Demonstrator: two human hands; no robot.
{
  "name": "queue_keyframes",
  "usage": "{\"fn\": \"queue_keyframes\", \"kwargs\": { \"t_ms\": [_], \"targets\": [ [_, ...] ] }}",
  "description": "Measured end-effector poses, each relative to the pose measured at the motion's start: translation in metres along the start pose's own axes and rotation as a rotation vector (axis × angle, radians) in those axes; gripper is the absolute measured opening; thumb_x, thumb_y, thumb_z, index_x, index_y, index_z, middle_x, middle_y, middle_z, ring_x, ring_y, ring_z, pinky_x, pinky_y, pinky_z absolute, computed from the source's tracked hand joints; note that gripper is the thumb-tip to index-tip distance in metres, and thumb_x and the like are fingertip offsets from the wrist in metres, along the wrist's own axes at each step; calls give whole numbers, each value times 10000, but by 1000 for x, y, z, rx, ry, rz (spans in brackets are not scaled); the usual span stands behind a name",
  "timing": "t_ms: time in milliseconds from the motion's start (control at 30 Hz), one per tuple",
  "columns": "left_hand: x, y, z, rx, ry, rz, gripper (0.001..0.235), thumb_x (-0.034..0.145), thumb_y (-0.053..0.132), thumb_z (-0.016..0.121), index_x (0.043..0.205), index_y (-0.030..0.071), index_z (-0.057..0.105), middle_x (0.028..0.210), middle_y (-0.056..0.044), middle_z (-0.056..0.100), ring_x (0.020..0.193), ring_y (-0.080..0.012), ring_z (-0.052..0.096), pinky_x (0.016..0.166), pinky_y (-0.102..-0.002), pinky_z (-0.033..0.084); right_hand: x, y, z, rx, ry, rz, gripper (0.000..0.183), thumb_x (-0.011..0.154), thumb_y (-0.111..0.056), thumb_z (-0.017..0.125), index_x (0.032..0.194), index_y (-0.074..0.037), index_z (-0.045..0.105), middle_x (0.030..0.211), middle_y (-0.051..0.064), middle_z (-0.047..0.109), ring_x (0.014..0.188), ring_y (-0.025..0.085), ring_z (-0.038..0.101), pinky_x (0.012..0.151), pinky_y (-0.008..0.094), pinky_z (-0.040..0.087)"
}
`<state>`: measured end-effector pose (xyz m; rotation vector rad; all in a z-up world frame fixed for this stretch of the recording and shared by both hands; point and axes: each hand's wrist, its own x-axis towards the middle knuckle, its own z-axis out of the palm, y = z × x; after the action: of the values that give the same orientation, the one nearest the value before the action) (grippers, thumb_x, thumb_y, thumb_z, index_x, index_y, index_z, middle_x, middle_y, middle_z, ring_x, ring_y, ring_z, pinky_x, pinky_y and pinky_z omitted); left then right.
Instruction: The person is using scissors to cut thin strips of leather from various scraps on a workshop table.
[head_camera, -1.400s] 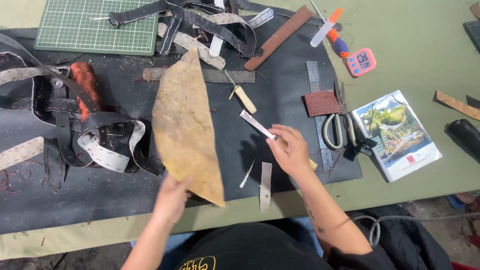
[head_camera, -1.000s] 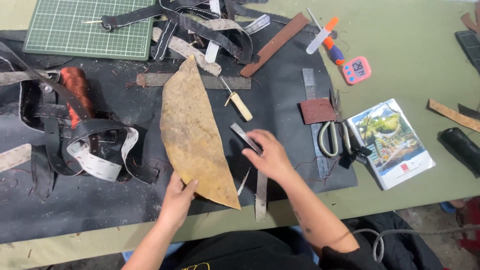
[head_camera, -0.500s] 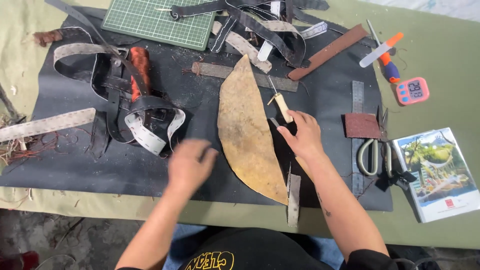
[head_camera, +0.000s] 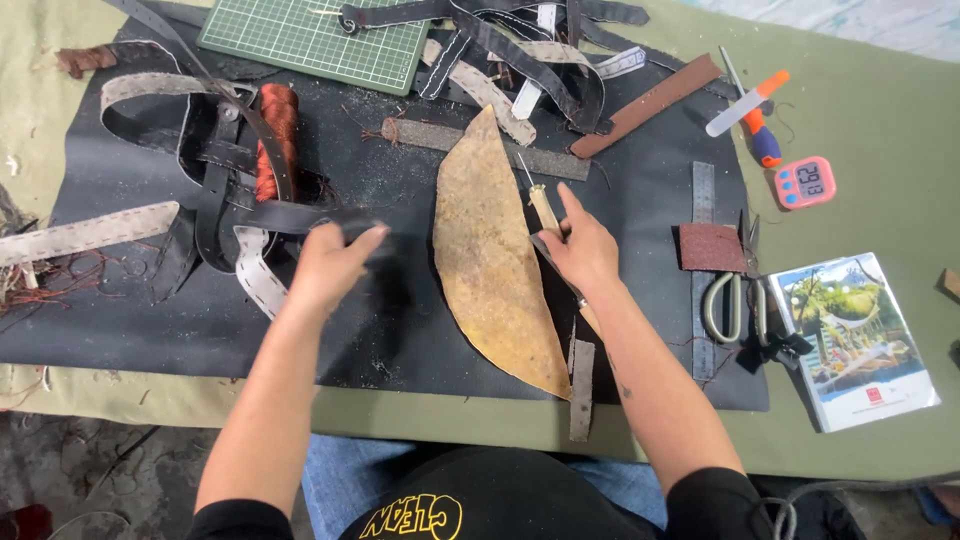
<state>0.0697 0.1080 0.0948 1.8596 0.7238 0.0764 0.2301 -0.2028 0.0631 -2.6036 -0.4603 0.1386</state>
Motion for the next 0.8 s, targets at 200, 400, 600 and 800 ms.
{"fn": "queue_keyframes", "kwargs": {
  "t_ms": [200,400,600,800],
  "targets": [
    [-5,30,48,-549,-158,-25,259,988,167,637,1199,80,759,760,-181,700,556,-219,689,528,-301,618,8,-6,13,1148,-27,255,782,998,-84,563,1654,-241,167,1051,90,630,785,136,672,587,136,554],
    [13,28,83,-877,-295,-156,243,941,179,735,1105,0,715,705,-212,700,562,-247,712,551,-325,625,-4,51,66,1789,-236,54,361,763,-27,689,1115,-77,624,969,161,691,862,306,744,732,411,648],
    [-3,16,181,-243,-201,-10,412,848,441,818,1078,101,793,977,-125,786,996,-206,753,810,-368,614,-19,60,100,1432,6,-21,499,881,-136,701,1371,-89,618,1285,89,717,439,31,509,408,152,407],
    [3,44,130,-654,24,-376,747,759,442,845,1285,-40,626,1172,-269,682,953,-371,741,864,-536,580,-39,59,65,644,-10,-48,210,755,-227,897,773,-89,739,529,66,612,478,152,551,488,349,481]
  ]
}}
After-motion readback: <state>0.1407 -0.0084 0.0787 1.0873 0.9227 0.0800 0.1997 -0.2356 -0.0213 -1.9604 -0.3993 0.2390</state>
